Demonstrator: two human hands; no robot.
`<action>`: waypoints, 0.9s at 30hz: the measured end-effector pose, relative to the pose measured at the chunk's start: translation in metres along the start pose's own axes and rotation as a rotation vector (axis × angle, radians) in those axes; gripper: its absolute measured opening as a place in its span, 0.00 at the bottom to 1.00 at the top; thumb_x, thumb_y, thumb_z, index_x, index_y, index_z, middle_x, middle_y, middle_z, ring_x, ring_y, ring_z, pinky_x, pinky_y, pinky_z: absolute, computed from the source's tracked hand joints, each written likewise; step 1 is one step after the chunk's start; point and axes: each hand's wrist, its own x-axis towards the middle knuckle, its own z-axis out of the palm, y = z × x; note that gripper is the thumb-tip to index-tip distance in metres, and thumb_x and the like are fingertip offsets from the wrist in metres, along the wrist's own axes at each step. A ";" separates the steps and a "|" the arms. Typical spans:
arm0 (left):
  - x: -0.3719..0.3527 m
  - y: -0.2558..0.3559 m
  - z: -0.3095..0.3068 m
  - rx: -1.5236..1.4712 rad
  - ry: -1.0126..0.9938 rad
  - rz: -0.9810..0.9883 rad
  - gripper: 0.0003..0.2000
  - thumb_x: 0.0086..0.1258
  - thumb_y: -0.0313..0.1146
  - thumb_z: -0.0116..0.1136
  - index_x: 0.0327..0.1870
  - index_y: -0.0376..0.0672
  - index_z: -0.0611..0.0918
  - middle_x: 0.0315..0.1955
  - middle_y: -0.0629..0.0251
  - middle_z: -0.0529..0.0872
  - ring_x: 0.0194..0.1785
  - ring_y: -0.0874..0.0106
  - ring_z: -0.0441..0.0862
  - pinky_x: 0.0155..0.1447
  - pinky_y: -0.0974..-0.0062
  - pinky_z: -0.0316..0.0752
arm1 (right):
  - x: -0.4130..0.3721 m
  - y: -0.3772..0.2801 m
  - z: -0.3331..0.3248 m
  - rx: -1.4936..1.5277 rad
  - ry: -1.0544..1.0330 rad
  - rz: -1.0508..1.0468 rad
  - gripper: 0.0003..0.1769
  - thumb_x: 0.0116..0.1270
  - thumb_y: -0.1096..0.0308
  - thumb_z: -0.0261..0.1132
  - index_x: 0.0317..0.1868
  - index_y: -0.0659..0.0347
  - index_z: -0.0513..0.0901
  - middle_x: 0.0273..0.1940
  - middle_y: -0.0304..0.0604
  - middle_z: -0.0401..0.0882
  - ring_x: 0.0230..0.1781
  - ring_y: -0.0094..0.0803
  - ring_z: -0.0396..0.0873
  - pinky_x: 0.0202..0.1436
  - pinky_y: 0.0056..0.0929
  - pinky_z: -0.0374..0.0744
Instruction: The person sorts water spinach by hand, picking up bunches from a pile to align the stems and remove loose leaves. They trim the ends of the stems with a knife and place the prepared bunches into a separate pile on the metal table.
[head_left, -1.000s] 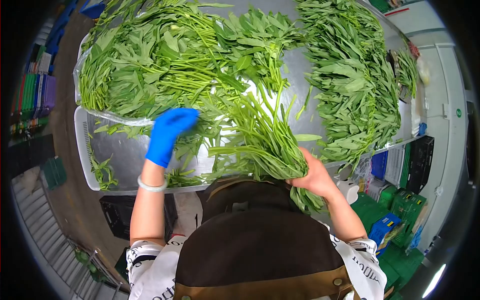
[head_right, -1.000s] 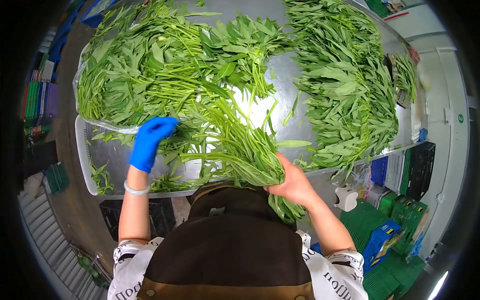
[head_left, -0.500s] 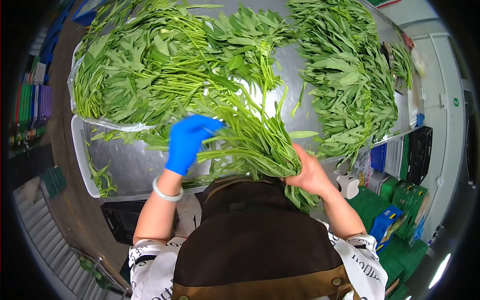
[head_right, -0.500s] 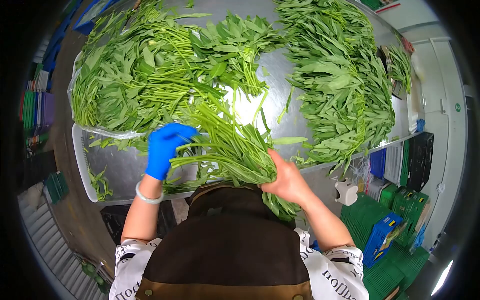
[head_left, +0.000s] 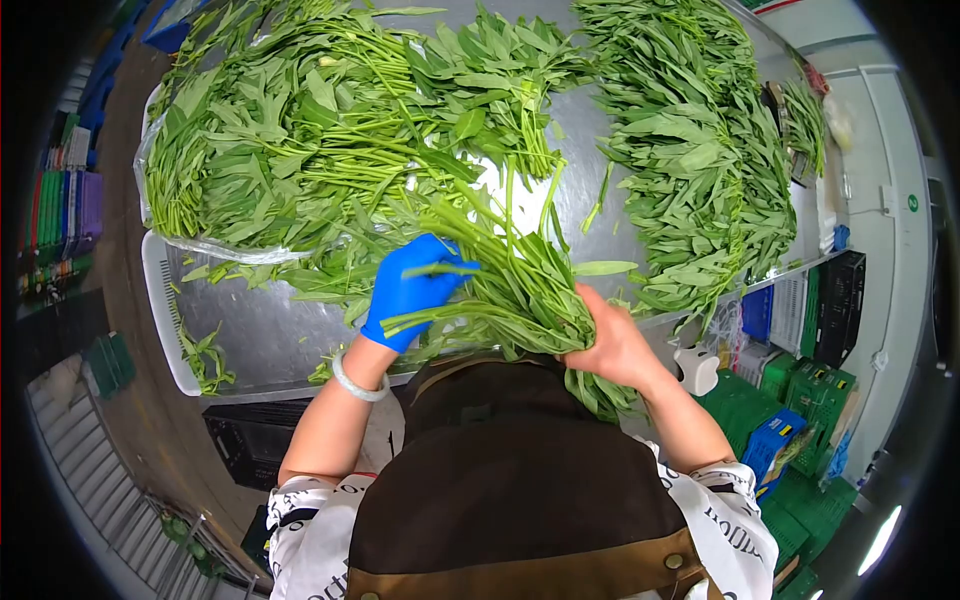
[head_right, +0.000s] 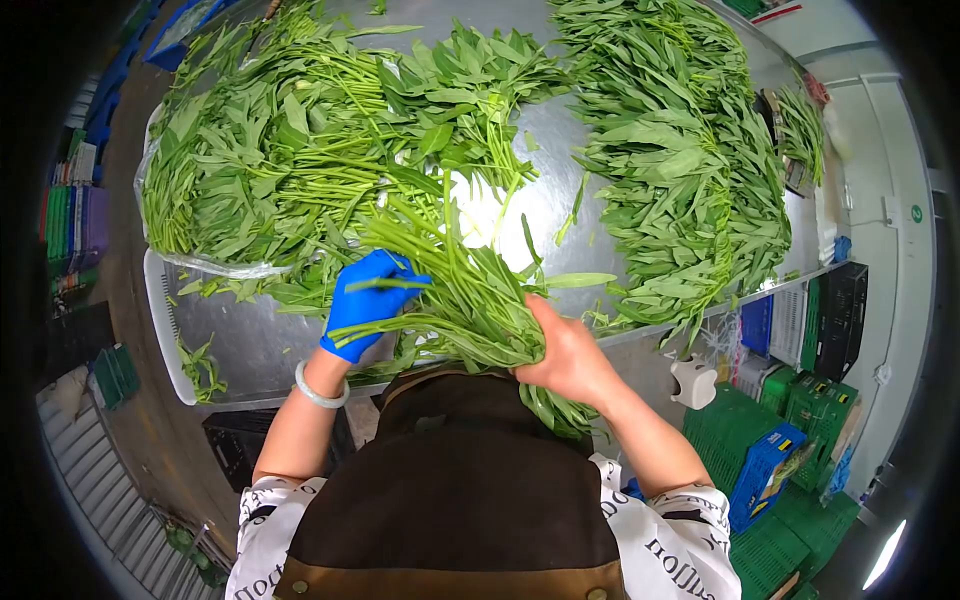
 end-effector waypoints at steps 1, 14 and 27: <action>0.002 -0.011 0.003 -0.347 0.060 -0.099 0.08 0.63 0.31 0.68 0.39 0.39 0.84 0.30 0.66 0.84 0.30 0.74 0.78 0.37 0.76 0.73 | 0.000 0.002 -0.001 -0.013 -0.001 -0.025 0.47 0.45 0.72 0.75 0.68 0.70 0.63 0.47 0.60 0.83 0.50 0.51 0.82 0.57 0.35 0.77; 0.009 -0.014 -0.019 -0.151 0.076 -0.165 0.09 0.67 0.30 0.63 0.45 0.38 0.86 0.35 0.67 0.87 0.36 0.80 0.79 0.41 0.80 0.74 | 0.001 0.005 0.001 0.047 -0.053 -0.032 0.48 0.45 0.72 0.75 0.68 0.70 0.64 0.51 0.58 0.82 0.54 0.46 0.81 0.59 0.34 0.75; 0.005 -0.063 -0.075 -0.329 0.485 -0.344 0.09 0.68 0.31 0.62 0.46 0.42 0.86 0.41 0.63 0.87 0.42 0.77 0.80 0.45 0.77 0.76 | 0.003 0.014 -0.016 0.653 -0.162 0.074 0.44 0.45 0.80 0.75 0.67 0.65 0.69 0.58 0.40 0.78 0.57 0.27 0.74 0.65 0.29 0.69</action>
